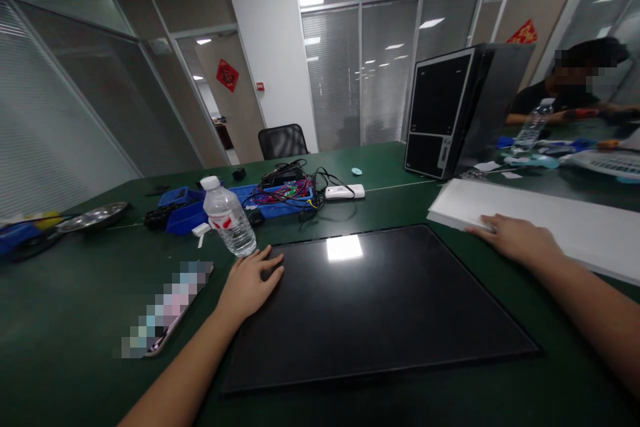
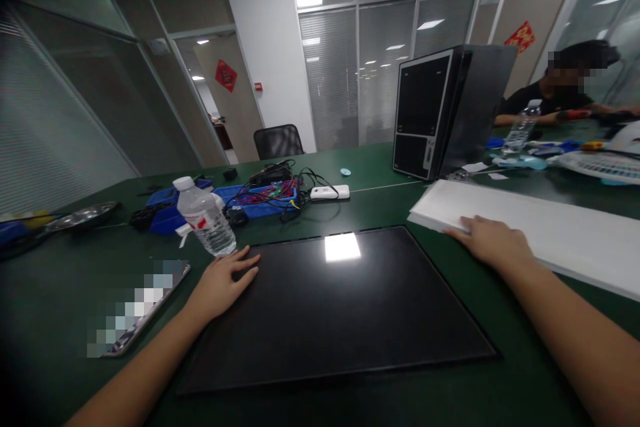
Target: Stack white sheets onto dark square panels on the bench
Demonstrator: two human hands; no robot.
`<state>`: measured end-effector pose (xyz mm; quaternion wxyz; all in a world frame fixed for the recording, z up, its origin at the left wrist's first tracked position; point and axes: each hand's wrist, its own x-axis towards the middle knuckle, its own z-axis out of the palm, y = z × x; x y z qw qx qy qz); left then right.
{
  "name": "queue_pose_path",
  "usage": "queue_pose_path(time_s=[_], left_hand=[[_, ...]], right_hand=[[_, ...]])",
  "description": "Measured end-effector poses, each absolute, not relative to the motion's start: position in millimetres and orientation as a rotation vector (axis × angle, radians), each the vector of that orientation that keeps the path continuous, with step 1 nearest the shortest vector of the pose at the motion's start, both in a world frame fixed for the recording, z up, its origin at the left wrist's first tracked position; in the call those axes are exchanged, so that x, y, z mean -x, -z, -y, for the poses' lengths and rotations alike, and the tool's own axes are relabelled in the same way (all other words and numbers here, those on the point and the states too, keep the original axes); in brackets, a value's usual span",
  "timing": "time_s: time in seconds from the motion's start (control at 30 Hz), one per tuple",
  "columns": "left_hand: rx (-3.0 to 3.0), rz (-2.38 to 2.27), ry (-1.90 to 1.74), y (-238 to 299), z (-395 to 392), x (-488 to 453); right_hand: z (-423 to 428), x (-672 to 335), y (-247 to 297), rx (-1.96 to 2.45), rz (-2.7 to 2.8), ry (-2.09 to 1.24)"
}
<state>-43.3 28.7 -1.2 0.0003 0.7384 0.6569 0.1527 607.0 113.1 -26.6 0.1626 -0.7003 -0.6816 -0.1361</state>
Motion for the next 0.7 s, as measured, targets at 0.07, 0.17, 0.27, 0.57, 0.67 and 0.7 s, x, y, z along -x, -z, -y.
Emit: queue_pose_path(time_s=[0.07, 0.17, 0.27, 0.57, 0.67, 0.7], left_hand=[[-2.315, -2.077, -0.475, 0, -28, 42], [-2.316, -2.102, -0.451, -2, -26, 41], [-2.317, -2.121, -0.440, -3, -24, 40], [-2.249, -2.145, -0.489, -4, -23, 37], [-2.239, -2.163, -0.493, -5, -23, 37], [-2.238, -2.172, -0.488, -6, -23, 37]], right_hand=[[-113, -615, 26, 2.095, 1.902, 0.359], [-111, -623, 24, 2.206, 1.828, 0.347], [-108, -625, 23, 2.234, 1.803, 0.353], [-98, -608, 9, 2.266, 1.785, 0.330], [-90, -590, -2, 2.263, 1.783, 0.349], [-87, -582, -6, 2.250, 1.793, 0.365]])
